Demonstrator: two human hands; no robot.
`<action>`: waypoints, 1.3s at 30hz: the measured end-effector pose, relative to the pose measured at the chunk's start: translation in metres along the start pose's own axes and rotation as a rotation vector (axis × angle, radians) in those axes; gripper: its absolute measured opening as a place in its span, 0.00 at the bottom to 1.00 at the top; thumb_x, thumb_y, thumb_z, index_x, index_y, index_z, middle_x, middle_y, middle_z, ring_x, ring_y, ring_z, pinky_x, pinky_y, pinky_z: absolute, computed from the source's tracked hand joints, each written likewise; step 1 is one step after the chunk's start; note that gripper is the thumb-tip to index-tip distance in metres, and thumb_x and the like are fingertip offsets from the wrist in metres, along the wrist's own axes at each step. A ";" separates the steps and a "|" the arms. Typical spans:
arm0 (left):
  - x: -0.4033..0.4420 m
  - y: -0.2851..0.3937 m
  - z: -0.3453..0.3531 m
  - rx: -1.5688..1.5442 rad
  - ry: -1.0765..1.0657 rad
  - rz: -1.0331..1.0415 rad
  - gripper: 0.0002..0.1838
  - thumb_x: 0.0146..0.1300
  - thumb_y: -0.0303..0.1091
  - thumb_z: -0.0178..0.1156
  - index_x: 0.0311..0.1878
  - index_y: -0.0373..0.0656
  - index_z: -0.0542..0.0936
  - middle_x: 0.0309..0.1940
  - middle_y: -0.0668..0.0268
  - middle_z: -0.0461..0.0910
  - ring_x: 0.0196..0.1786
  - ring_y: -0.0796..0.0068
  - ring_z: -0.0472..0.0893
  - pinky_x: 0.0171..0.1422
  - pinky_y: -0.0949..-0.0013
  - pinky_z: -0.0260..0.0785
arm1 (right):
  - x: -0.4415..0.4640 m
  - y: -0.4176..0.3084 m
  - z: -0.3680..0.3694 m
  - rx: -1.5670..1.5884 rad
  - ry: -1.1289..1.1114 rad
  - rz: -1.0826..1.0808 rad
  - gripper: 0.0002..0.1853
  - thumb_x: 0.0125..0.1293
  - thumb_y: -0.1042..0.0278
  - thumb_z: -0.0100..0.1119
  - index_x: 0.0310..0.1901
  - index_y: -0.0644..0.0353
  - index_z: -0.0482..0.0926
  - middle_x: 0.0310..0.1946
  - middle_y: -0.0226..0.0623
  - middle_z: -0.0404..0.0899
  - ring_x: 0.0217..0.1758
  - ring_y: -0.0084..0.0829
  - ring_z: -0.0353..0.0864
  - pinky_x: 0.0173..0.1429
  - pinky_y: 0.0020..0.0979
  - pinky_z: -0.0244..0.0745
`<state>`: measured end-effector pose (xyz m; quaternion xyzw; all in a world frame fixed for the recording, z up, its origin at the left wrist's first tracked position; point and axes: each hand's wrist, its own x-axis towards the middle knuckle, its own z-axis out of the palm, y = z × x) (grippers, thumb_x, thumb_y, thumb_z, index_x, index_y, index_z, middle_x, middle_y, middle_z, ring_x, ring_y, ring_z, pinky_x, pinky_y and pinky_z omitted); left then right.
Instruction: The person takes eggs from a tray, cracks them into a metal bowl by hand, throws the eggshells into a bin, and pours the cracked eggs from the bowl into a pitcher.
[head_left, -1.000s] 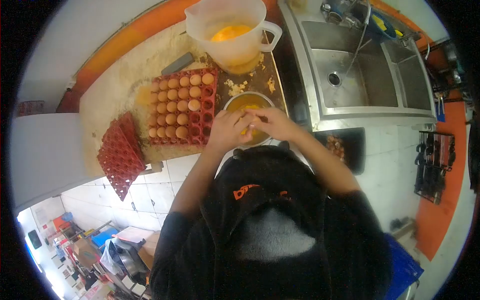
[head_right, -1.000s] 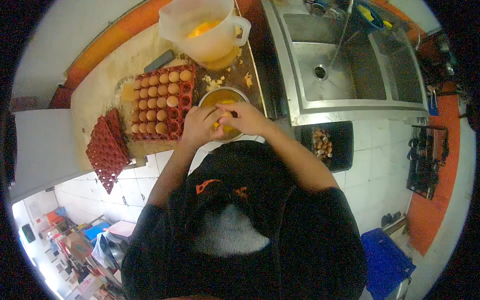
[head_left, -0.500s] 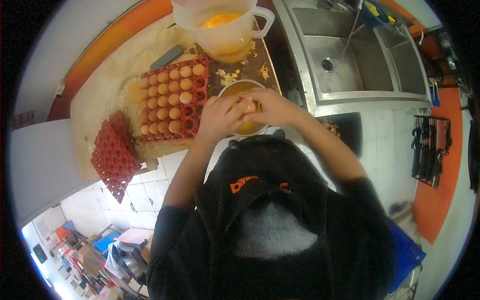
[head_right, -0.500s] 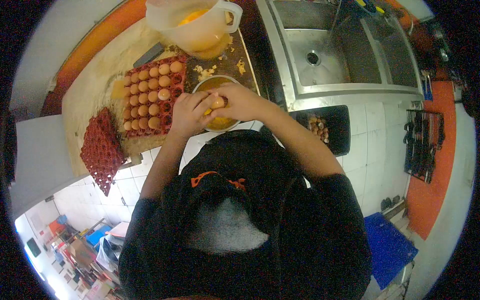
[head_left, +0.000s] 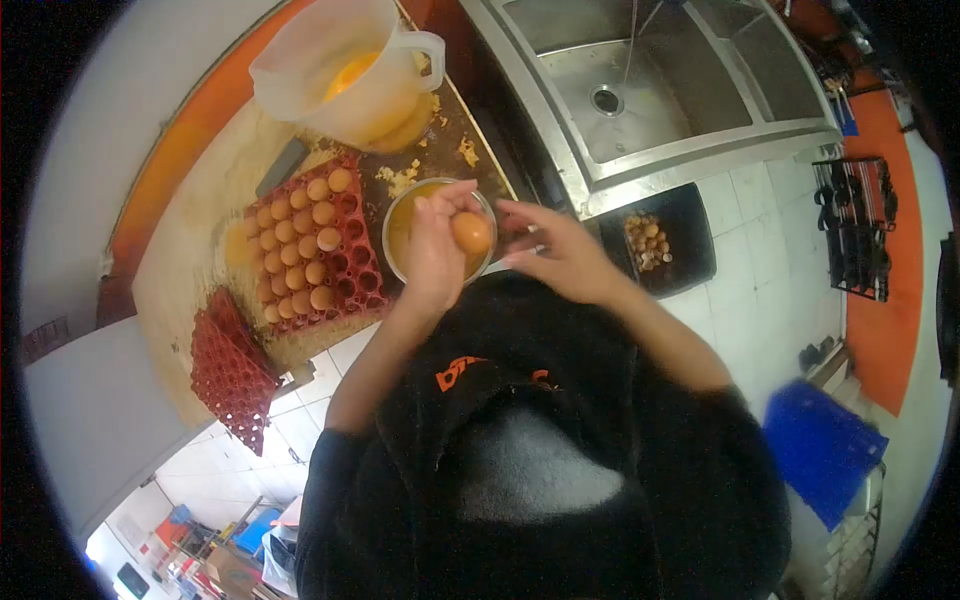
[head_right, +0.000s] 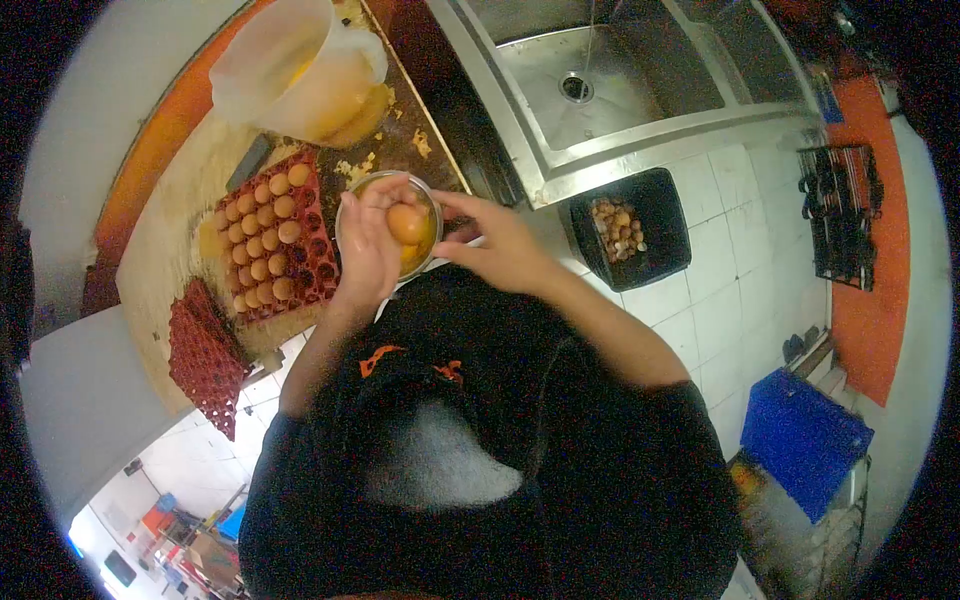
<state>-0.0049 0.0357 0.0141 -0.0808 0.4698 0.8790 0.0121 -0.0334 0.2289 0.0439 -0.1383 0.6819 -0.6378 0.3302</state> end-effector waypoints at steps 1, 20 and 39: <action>0.001 -0.003 0.005 0.000 -0.073 -0.006 0.44 0.70 0.72 0.32 0.65 0.36 0.67 0.52 0.59 0.70 0.59 0.66 0.69 0.70 0.61 0.56 | 0.011 0.003 0.010 -0.031 0.042 -0.110 0.29 0.63 0.74 0.66 0.66 0.57 0.70 0.52 0.36 0.77 0.48 0.23 0.78 0.51 0.26 0.76; -0.010 0.010 -0.072 0.819 0.138 0.212 0.30 0.68 0.55 0.54 0.63 0.42 0.69 0.61 0.57 0.70 0.66 0.62 0.68 0.69 0.57 0.59 | 0.114 0.104 -0.027 -0.653 0.353 -0.517 0.25 0.60 0.72 0.67 0.58 0.64 0.72 0.57 0.51 0.74 0.60 0.50 0.75 0.64 0.39 0.71; -0.013 0.006 -0.075 1.743 -0.079 0.641 0.27 0.54 0.55 0.58 0.44 0.39 0.75 0.37 0.52 0.75 0.45 0.47 0.74 0.47 0.49 0.62 | 0.101 0.049 0.081 -0.289 -0.164 -0.266 0.15 0.48 0.72 0.56 0.39 0.69 0.75 0.35 0.59 0.80 0.41 0.56 0.81 0.46 0.46 0.76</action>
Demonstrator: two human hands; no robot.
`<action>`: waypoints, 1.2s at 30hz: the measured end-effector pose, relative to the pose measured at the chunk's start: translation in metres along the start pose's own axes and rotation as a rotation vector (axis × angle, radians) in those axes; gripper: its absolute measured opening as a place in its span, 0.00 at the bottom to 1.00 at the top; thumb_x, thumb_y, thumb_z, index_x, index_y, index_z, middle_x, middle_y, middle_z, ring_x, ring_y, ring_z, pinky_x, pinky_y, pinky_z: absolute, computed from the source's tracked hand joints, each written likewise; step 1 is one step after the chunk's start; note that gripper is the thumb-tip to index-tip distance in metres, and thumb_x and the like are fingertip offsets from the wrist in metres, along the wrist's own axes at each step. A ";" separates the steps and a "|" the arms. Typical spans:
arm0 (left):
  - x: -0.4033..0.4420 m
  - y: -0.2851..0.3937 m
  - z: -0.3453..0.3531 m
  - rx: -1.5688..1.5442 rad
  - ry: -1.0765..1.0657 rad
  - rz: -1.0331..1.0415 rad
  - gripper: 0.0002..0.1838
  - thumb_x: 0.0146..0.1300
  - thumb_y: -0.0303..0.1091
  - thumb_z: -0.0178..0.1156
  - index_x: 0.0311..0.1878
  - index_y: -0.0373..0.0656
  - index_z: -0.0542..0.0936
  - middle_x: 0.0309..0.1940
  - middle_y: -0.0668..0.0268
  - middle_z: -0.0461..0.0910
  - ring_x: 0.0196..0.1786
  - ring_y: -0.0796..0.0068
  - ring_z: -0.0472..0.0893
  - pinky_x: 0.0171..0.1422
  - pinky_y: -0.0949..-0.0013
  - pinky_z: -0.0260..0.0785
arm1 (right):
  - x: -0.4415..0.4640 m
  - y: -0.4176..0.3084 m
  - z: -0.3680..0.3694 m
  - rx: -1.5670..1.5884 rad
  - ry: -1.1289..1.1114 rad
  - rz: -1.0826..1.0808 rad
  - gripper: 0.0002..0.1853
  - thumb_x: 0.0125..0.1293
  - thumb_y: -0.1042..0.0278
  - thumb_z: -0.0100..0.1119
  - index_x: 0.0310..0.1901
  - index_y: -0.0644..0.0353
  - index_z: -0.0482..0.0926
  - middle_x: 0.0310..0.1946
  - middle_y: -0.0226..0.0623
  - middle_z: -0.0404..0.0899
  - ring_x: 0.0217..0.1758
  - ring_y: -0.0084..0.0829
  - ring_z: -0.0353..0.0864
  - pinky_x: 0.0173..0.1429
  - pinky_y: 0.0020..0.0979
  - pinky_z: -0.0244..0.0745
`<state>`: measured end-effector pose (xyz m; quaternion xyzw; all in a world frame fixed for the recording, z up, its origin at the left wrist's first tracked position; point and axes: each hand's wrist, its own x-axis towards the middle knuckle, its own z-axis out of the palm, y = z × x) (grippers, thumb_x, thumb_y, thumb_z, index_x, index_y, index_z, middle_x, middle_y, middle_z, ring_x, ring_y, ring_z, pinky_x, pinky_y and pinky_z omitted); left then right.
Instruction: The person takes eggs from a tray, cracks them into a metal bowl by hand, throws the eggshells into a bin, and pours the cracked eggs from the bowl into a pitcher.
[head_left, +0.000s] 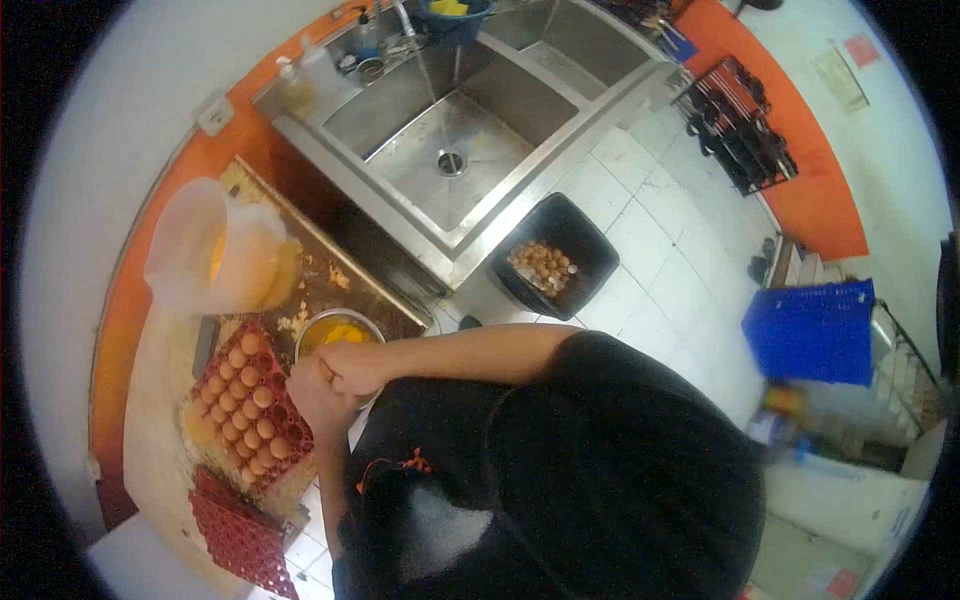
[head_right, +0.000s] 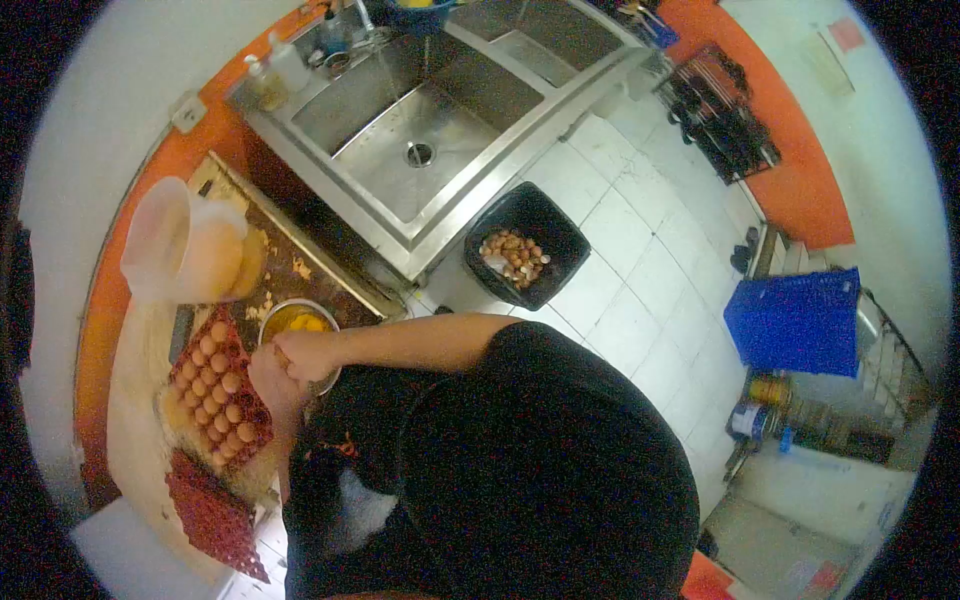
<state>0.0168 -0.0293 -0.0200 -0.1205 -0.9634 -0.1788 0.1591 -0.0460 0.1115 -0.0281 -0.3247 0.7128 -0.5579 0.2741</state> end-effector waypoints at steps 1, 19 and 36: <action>0.000 0.001 0.000 -0.001 -0.103 -0.068 0.28 0.54 0.57 0.57 0.43 0.39 0.75 0.37 0.53 0.75 0.44 0.48 0.74 0.46 0.50 0.62 | -0.002 -0.001 0.002 -0.014 0.025 -0.001 0.15 0.48 0.72 0.56 0.39 0.69 0.75 0.35 0.59 0.80 0.41 0.56 0.81 0.46 0.46 0.76; -0.003 -0.009 -0.001 -0.031 0.113 0.023 0.16 0.42 0.39 0.63 0.36 0.43 0.78 0.33 0.55 0.78 0.40 0.50 0.77 0.44 0.52 0.68 | 0.010 -0.006 -0.002 -0.253 -0.031 -0.388 0.09 0.47 0.64 0.61 0.28 0.60 0.83 0.30 0.53 0.82 0.35 0.53 0.81 0.43 0.48 0.75; -0.010 -0.042 -0.072 0.043 0.269 -0.011 0.22 0.49 0.35 0.70 0.48 0.45 0.76 0.48 0.58 0.78 0.51 0.54 0.76 0.55 0.52 0.66 | -0.082 -0.045 -0.099 -0.152 0.106 0.036 0.25 0.58 0.69 0.63 0.58 0.61 0.73 0.54 0.47 0.76 0.58 0.43 0.77 0.63 0.38 0.71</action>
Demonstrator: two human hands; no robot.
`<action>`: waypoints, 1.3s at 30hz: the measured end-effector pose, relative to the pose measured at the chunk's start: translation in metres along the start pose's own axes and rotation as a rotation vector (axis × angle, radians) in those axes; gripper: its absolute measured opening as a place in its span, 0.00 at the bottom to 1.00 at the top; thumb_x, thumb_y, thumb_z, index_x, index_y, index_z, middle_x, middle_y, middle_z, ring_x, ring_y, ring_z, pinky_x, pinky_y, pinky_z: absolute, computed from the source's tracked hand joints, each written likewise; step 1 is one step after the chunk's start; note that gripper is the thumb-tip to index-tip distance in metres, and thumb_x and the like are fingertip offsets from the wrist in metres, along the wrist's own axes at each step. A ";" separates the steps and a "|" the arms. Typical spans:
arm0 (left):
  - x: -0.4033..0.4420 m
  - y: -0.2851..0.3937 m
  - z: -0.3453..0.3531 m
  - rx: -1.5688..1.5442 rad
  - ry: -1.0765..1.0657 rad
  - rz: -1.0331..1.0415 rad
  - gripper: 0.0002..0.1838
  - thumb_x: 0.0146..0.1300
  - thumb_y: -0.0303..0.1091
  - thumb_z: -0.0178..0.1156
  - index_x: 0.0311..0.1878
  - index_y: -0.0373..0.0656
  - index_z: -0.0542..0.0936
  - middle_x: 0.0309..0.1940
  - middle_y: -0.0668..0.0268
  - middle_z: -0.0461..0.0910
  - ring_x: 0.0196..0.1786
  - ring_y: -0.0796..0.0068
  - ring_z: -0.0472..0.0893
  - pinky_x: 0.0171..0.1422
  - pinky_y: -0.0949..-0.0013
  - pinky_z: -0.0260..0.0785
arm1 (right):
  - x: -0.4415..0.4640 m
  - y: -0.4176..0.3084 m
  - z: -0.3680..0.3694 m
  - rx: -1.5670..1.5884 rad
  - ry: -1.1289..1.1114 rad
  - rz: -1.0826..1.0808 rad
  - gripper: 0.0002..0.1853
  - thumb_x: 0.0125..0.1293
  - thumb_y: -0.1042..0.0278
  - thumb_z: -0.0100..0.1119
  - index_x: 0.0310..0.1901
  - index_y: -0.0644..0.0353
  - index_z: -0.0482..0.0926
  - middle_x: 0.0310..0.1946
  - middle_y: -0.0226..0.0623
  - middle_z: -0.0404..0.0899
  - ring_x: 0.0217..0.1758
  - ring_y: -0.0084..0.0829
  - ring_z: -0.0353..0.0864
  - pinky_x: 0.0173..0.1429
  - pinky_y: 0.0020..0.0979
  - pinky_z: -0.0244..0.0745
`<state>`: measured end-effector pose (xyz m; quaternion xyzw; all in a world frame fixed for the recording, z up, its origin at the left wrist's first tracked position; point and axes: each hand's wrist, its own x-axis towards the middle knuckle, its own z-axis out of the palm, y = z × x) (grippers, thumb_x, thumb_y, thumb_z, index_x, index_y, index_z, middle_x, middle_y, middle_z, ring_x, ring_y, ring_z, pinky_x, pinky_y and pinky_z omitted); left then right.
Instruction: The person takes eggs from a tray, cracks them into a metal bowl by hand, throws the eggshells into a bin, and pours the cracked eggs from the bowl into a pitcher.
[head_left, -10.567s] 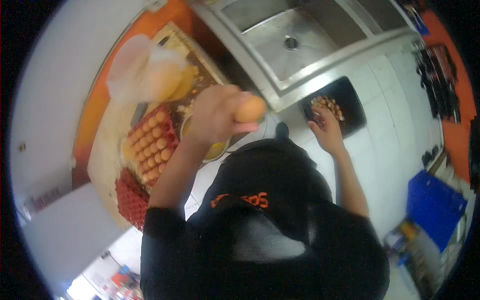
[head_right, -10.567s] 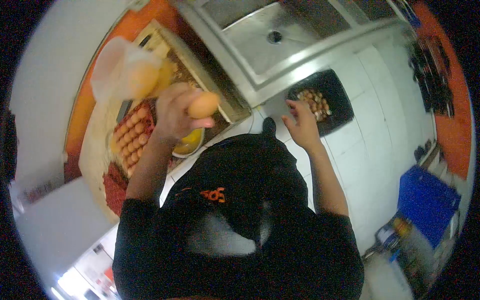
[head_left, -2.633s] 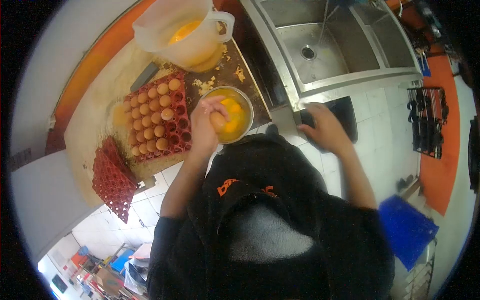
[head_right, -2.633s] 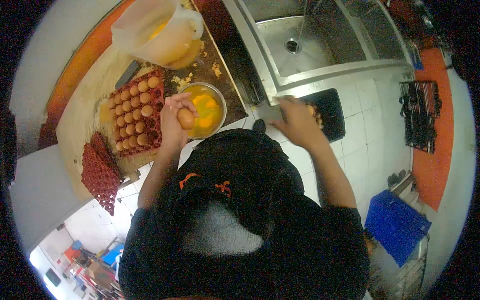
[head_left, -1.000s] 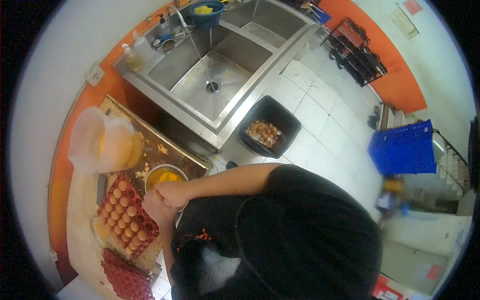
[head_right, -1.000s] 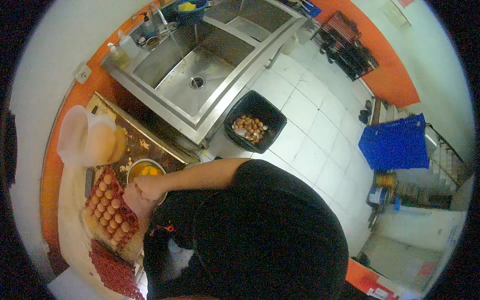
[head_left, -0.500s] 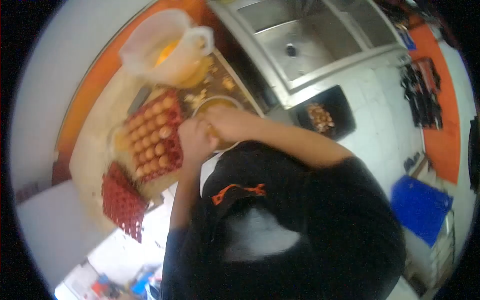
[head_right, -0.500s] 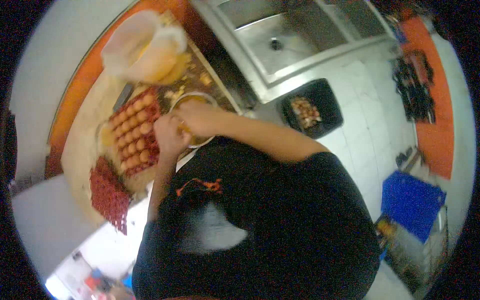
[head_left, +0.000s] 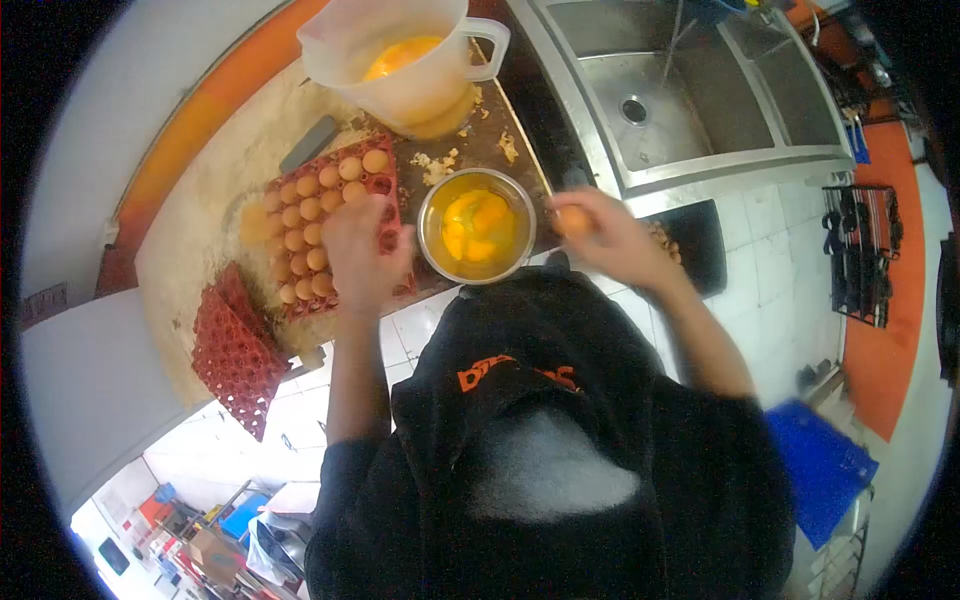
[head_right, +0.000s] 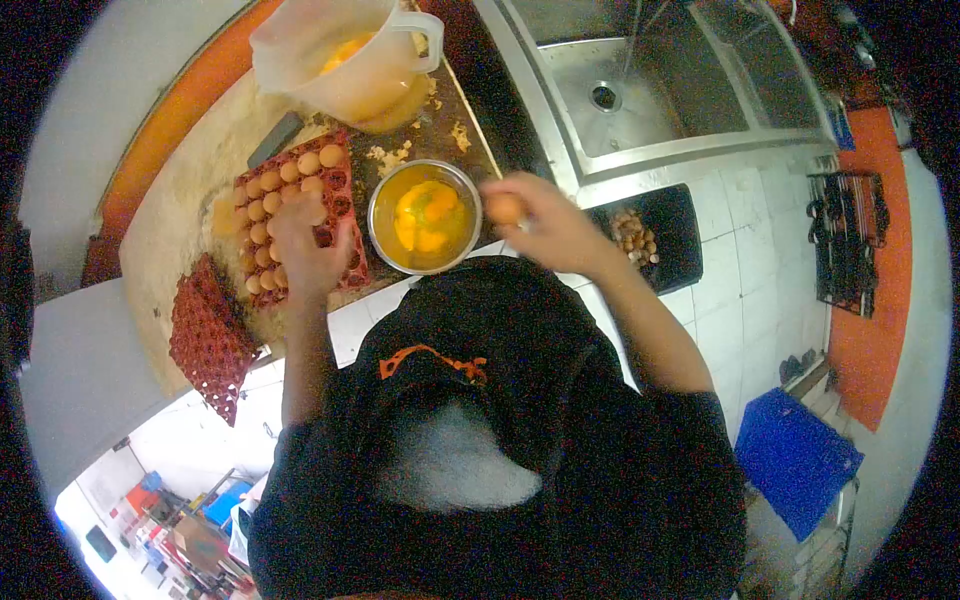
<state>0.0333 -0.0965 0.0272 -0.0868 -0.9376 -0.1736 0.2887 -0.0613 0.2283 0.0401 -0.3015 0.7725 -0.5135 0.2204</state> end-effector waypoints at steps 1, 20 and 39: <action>-0.008 -0.015 -0.004 0.133 0.078 -0.091 0.22 0.50 0.35 0.70 0.48 0.43 0.76 0.47 0.57 0.78 0.50 0.52 0.76 0.55 0.51 0.66 | -0.023 0.019 -0.016 0.008 0.059 0.068 0.26 0.57 0.70 0.65 0.59 0.63 0.73 0.55 0.47 0.76 0.59 0.41 0.77 0.64 0.36 0.71; -0.029 -0.063 0.072 0.724 -0.346 -0.476 0.35 0.63 0.49 0.61 0.68 0.38 0.66 0.56 0.57 0.71 0.58 0.57 0.71 0.50 0.52 0.69 | 0.037 0.113 0.103 0.069 0.169 0.442 0.09 0.57 0.69 0.67 0.32 0.60 0.75 0.32 0.34 0.80 0.33 0.28 0.78 0.38 0.32 0.75; -0.010 -0.076 0.071 0.615 -0.426 -0.796 0.21 0.67 0.51 0.56 0.48 0.41 0.76 0.48 0.57 0.77 0.54 0.61 0.77 0.46 0.53 0.71 | 0.141 -0.126 -0.080 0.369 0.486 0.053 0.09 0.66 0.74 0.58 0.29 0.54 0.70 0.20 0.25 0.71 0.18 0.18 0.68 0.21 0.22 0.62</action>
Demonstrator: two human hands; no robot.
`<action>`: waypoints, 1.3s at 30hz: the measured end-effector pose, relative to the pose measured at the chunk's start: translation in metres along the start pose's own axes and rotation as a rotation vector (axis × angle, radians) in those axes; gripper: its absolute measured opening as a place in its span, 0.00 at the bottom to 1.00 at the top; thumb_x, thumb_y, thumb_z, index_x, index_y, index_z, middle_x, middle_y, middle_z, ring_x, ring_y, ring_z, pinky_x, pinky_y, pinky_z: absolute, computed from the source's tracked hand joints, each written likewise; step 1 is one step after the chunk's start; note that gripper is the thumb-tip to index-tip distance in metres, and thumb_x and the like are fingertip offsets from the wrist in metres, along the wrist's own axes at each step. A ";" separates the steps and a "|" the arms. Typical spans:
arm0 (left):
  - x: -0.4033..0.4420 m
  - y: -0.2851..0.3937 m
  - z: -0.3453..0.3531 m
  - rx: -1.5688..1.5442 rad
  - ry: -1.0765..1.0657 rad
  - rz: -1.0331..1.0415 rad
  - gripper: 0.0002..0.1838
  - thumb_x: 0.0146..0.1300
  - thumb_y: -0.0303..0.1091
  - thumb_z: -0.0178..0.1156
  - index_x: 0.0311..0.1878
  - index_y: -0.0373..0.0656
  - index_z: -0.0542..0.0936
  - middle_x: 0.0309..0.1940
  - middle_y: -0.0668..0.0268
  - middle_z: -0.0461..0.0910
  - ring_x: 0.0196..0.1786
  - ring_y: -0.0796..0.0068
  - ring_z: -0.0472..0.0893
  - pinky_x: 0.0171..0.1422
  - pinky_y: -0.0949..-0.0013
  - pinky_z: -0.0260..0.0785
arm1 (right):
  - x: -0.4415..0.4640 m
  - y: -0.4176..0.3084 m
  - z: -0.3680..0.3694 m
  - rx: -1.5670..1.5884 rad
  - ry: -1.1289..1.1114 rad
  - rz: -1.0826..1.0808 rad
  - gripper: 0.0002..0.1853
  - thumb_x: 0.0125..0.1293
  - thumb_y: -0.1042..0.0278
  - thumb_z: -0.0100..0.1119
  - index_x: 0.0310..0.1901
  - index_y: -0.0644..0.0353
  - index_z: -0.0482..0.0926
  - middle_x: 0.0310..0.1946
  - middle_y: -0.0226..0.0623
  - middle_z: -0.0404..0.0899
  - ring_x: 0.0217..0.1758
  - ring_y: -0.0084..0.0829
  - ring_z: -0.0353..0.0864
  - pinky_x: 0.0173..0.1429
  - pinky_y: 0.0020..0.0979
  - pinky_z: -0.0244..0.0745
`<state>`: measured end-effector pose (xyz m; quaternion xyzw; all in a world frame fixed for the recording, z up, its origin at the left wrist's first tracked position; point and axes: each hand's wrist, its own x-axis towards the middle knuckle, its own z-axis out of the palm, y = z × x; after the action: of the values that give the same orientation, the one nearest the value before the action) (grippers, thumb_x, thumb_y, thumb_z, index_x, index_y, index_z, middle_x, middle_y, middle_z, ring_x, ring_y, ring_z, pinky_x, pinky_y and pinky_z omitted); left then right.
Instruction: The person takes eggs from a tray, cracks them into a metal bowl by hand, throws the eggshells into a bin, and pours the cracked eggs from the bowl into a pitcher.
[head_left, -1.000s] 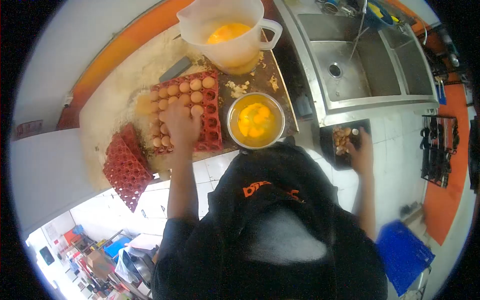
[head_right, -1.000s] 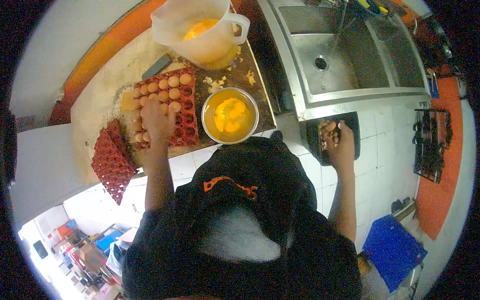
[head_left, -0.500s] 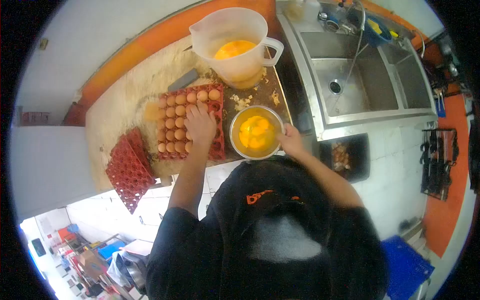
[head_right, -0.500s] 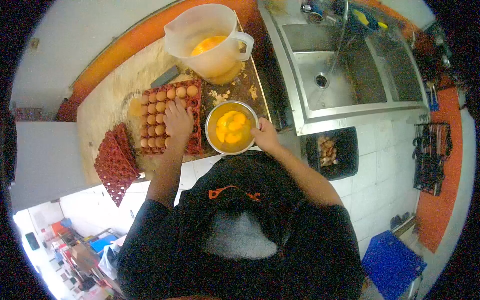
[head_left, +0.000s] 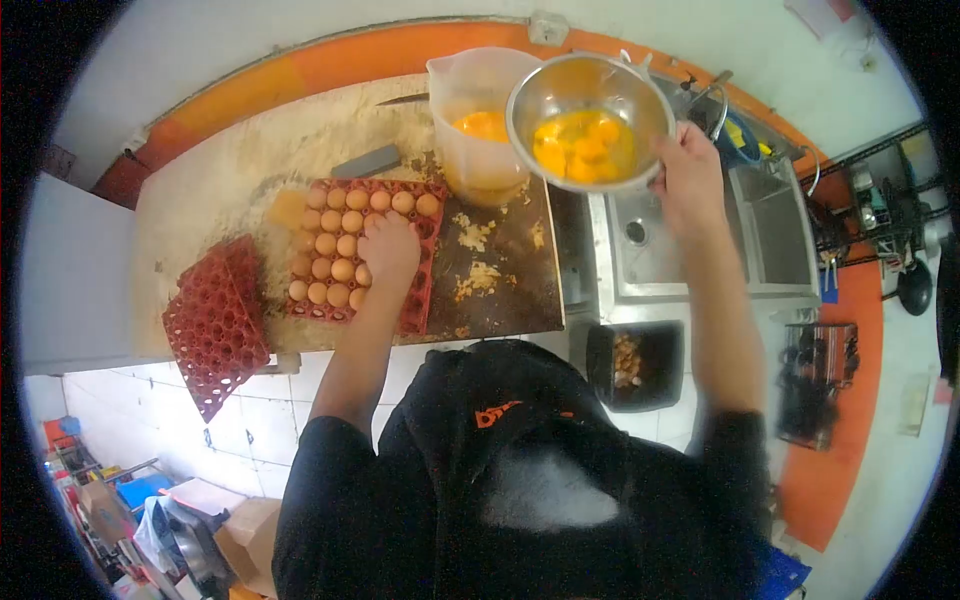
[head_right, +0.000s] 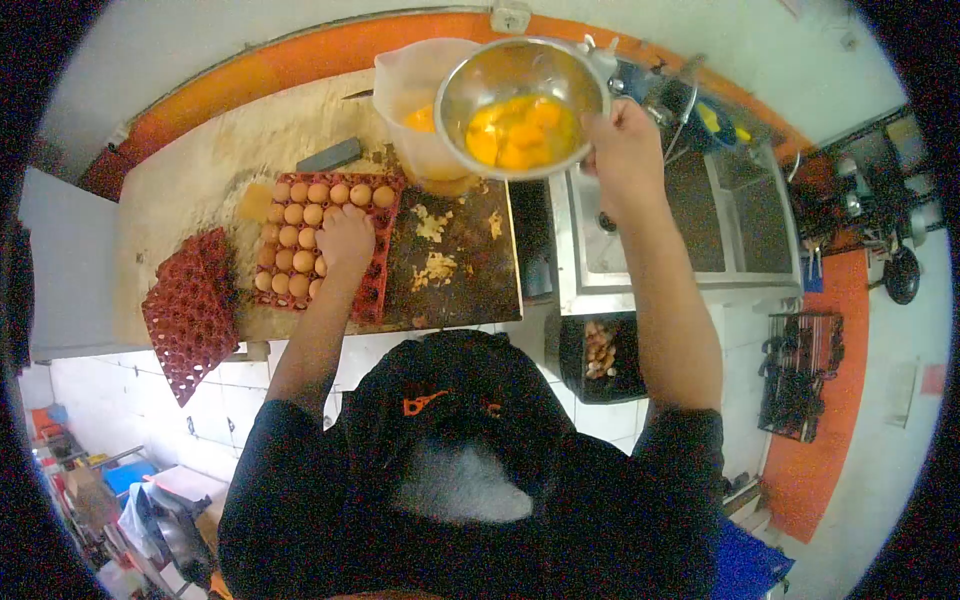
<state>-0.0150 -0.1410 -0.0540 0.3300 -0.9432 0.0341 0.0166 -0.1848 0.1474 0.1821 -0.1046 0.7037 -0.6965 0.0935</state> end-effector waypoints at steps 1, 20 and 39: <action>0.001 0.000 -0.002 -0.003 0.011 0.002 0.20 0.67 0.50 0.55 0.46 0.41 0.76 0.45 0.57 0.78 0.52 0.61 0.78 0.44 0.53 0.72 | 0.017 -0.007 0.005 -0.131 0.042 -0.047 0.08 0.65 0.73 0.59 0.29 0.57 0.70 0.20 0.29 0.72 0.19 0.22 0.70 0.22 0.26 0.65; -0.009 -0.021 -0.045 -0.290 -0.049 -0.048 0.19 0.68 0.46 0.54 0.45 0.37 0.73 0.34 0.53 0.82 0.42 0.54 0.85 0.45 0.51 0.78 | 0.051 -0.008 0.096 -1.456 -0.186 -1.417 0.05 0.63 0.69 0.51 0.36 0.52 0.77 0.30 0.39 0.81 0.30 0.44 0.83 0.31 0.41 0.79; -0.050 -0.014 -0.031 -1.790 -0.791 0.049 0.17 0.72 0.37 0.46 0.56 0.34 0.73 0.44 0.63 0.78 0.44 0.76 0.77 0.48 0.74 0.71 | -0.131 0.283 0.019 -0.031 -0.144 0.447 0.10 0.61 0.70 0.61 0.43 0.64 0.77 0.32 0.36 0.80 0.35 0.25 0.79 0.41 0.31 0.75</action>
<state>0.0336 -0.1188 -0.0249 0.1634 -0.5647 -0.8069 -0.0574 -0.0582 0.1676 -0.1029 0.0029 0.7115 -0.6385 0.2935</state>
